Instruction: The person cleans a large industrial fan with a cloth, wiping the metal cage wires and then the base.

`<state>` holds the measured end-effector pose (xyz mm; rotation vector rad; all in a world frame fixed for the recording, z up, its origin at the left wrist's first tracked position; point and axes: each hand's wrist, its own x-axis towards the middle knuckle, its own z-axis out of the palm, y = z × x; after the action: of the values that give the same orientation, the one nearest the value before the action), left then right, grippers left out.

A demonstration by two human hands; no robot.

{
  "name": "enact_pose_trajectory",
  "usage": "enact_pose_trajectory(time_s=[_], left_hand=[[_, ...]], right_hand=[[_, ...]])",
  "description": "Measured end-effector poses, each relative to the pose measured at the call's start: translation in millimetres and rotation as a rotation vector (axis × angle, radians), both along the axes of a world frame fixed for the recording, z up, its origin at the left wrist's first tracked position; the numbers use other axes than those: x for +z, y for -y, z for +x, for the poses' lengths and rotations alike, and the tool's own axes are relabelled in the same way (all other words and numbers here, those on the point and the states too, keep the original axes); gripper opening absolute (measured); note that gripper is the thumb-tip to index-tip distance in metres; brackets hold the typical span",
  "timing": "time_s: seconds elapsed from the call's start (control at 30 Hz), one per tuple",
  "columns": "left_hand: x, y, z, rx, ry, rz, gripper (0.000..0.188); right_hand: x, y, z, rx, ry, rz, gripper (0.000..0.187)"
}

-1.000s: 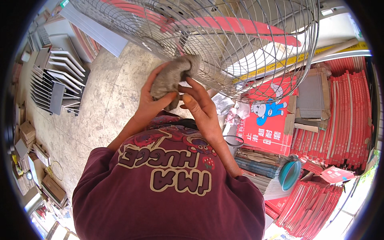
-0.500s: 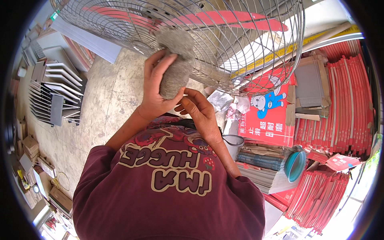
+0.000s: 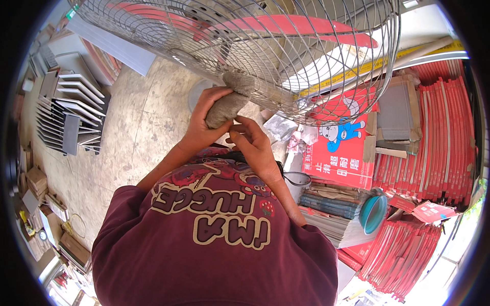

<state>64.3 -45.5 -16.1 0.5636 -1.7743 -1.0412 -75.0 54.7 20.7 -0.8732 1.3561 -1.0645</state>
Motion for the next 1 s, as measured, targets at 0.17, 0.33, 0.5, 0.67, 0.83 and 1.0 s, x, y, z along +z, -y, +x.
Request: enact_pose_trajectory(time_s=[0.17, 0.33, 0.5, 0.67, 0.83, 1.0], left_hand=[[-3.1, -3.1, 23.7, -0.055, -0.12, 0.397, 0.054], [21.3, 9.1, 47.6, 0.019, -0.309, 0.488, 0.054], [51.2, 23.7, 51.4, 0.161, -0.463, 0.338, 0.054], [43.1, 32.7, 34.0, 0.321, -0.207, -0.045, 0.059], [22.1, 24.3, 15.3, 0.249, -0.05, -0.164, 0.061], [-5.3, 10.6, 2.0, -0.003, 0.039, 0.034, 0.059]], right_hand=[[4.4, 5.7, -1.7, 0.082, -0.034, -0.054, 0.044], [5.5, 9.0, -2.3, 0.082, -0.038, -0.064, 0.042], [7.2, 11.5, -3.8, 0.059, -0.03, -0.069, 0.041], [6.2, 13.0, -4.8, 0.061, -0.023, -0.078, 0.041], [2.6, 14.4, -5.2, 0.038, 0.001, -0.071, 0.042], [-7.5, 15.6, -5.1, 0.034, 0.0, -0.049, 0.041]])
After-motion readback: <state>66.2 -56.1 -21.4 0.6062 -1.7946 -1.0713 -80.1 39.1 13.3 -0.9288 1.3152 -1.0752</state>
